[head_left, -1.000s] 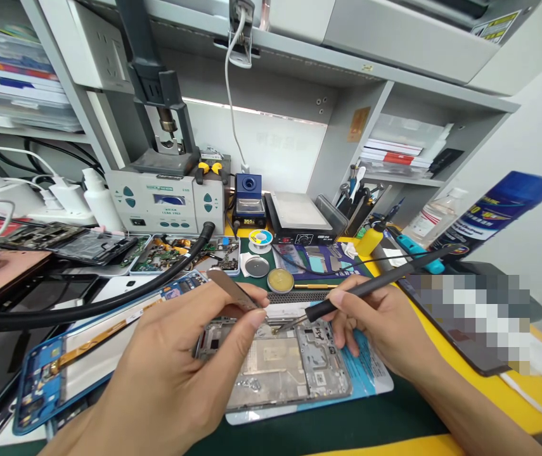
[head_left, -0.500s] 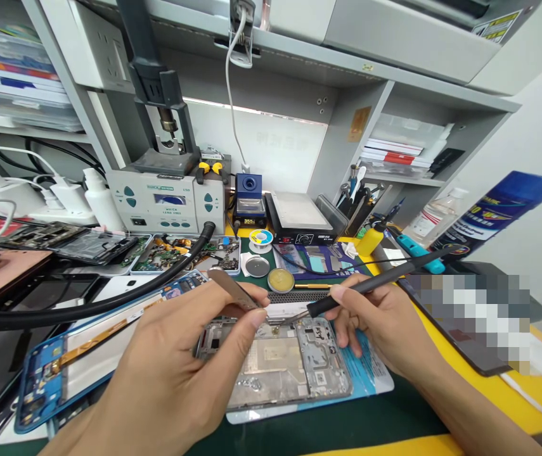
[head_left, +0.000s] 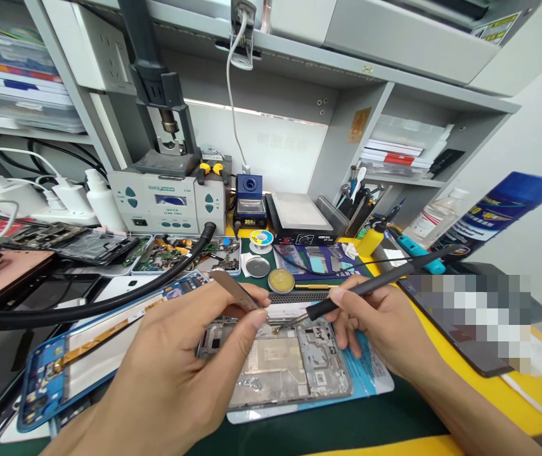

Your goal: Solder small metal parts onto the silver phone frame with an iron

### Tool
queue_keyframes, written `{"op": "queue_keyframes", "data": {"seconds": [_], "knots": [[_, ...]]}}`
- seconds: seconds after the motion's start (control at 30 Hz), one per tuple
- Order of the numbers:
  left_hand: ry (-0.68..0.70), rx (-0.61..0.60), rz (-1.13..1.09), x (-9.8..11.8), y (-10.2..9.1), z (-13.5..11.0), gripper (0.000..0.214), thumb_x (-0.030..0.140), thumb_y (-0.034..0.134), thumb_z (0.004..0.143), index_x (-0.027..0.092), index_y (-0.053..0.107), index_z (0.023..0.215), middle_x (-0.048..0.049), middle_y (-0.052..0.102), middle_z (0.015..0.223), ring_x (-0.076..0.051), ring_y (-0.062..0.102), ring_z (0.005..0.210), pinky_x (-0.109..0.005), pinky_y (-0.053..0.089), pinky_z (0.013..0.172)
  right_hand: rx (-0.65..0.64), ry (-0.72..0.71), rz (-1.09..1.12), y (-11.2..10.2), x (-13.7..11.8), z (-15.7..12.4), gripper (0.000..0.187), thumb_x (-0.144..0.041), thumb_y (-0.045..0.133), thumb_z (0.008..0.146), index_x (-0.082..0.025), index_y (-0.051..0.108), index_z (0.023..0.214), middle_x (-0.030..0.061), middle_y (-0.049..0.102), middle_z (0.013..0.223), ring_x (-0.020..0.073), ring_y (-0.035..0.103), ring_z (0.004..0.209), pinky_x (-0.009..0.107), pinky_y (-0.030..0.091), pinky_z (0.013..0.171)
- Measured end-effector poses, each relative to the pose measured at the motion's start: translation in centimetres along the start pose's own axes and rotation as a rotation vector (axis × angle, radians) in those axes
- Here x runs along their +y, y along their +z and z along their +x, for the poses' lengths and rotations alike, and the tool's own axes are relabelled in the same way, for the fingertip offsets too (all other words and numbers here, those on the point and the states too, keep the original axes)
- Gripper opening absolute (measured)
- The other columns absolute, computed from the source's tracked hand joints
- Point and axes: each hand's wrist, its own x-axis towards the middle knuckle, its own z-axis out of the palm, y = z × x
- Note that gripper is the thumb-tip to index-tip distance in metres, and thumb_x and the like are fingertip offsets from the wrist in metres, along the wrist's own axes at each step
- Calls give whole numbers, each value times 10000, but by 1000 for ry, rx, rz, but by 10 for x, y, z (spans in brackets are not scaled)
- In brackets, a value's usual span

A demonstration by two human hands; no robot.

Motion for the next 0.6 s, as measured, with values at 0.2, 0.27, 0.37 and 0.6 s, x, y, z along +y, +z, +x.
{"op": "queue_keyframes", "data": {"seconds": [0.2, 0.27, 0.37, 0.6], "knots": [[0, -6, 0, 0, 0, 2, 135, 298, 649, 1072, 357, 770, 1086, 105, 895, 1008, -121, 857, 829, -160, 659, 674, 3, 9, 19, 1, 0, 2, 461, -548, 1009, 843, -182, 784, 677, 38, 727, 462, 134, 609, 331, 180, 456, 320], [2, -8, -2, 0, -1, 1, 134, 291, 653, 1072, 350, 772, 1090, 102, 895, 1013, -115, 854, 832, -152, 658, 691, 4, 16, 18, 2, -2, 2, 460, -541, 1019, 827, -180, 786, 661, 39, 719, 449, 137, 609, 330, 180, 454, 319], [6, -12, 0, 0, -1, 0, 130, 280, 659, 1079, 333, 775, 1105, 87, 896, 1028, -114, 854, 850, -149, 661, 728, 6, 30, 1, 3, -4, 0, 478, -548, 1014, 828, -177, 786, 632, 41, 702, 429, 136, 601, 323, 179, 437, 315], [10, -4, 6, -1, -1, -1, 125, 277, 664, 1079, 310, 782, 1104, 78, 896, 1037, -95, 854, 878, -114, 649, 787, 23, 42, -66, 0, -1, -1, 567, -624, 960, 885, -173, 770, 598, 36, 670, 394, 101, 535, 275, 171, 382, 313]]}}
